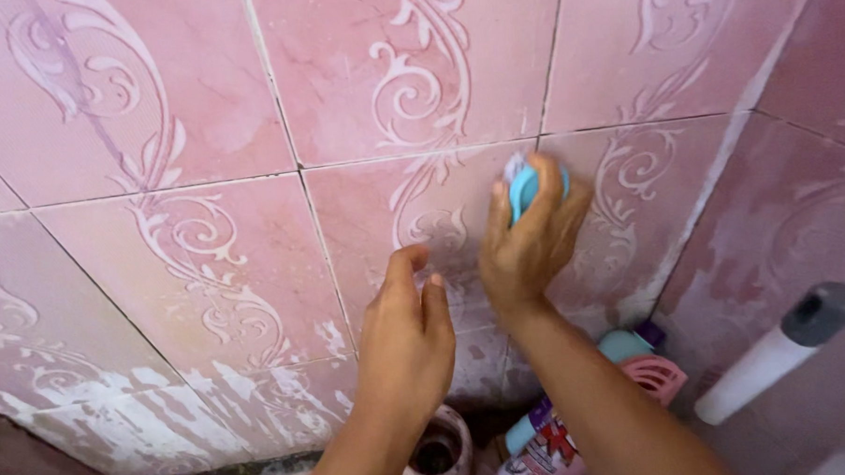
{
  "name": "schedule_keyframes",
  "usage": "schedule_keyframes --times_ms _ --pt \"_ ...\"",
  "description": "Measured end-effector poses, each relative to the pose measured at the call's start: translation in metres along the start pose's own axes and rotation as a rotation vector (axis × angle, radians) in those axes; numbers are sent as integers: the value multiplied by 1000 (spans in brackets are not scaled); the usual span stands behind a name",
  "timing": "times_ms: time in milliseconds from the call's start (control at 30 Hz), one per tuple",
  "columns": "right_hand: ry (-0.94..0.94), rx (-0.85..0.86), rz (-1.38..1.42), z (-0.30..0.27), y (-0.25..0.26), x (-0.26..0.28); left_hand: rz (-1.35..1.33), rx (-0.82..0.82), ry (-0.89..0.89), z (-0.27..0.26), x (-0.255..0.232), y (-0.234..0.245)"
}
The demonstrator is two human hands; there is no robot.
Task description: The person scrubs pink patterned wall tiles and floor tiles using a blue brush and soapy water from a green scoop. They then scrub the rim and interior of a red bucket with the same brush.
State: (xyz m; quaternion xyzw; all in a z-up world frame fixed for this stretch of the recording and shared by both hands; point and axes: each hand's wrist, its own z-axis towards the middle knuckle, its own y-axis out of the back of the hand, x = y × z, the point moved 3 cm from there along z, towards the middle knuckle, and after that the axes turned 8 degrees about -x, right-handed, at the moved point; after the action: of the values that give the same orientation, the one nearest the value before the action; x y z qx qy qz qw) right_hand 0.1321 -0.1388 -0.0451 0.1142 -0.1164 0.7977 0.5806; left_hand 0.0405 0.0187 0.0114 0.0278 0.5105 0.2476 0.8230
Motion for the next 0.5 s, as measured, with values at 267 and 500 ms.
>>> schedule_keyframes --times_ms 267,500 --pt "581 188 90 -32 33 -1 54 -25 34 0 13 22" --pt "189 -33 17 53 -3 28 96 -31 73 -4 8 43"
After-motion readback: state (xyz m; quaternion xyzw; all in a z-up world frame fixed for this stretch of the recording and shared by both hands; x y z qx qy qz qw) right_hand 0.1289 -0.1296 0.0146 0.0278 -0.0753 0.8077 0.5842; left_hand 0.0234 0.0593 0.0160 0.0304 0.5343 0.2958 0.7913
